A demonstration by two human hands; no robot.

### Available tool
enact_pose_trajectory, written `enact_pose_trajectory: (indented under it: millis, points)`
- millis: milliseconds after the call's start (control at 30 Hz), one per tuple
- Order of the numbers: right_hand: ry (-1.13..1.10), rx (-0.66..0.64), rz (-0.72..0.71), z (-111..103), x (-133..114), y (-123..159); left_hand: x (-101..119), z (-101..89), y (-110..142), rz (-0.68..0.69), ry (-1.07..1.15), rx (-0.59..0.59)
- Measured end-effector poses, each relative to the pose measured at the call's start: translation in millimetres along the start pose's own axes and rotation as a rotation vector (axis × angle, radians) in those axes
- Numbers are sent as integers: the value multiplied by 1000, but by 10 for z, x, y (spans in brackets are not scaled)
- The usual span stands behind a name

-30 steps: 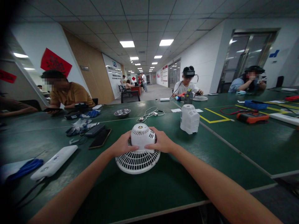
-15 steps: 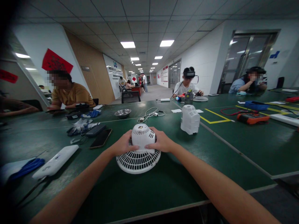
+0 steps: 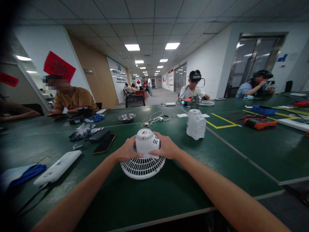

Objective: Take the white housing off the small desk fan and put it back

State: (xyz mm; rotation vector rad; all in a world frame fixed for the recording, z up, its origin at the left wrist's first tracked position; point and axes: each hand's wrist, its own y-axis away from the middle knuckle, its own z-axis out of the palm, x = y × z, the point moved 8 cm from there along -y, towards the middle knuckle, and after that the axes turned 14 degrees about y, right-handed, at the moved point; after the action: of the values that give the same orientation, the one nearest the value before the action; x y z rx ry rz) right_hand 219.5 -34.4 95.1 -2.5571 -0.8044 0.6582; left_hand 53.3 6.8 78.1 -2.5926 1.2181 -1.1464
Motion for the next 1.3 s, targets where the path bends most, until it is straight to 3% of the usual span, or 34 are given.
enact_pose_trajectory:
  millis: [167,267,467,800,1000,1300]
  points:
    - [93,-25,36,-28,4,31,-87,-44,-1,-6,-54,96]
    - [37,-72,29,5,-31,61,-96,-75,12,20,67,134]
    - [-117,-101,-64,85,-107,68,48,11,50,109,406,33]
    - [-171,-124,-42,85,-98,43,225,17,28,176,205,100]
    - [-185,-138,-16,53,-136,31,215,-3,17,132,189,116]
    - [-186,-158,-5,45,-152,38,149,12,-2,122,199,37]
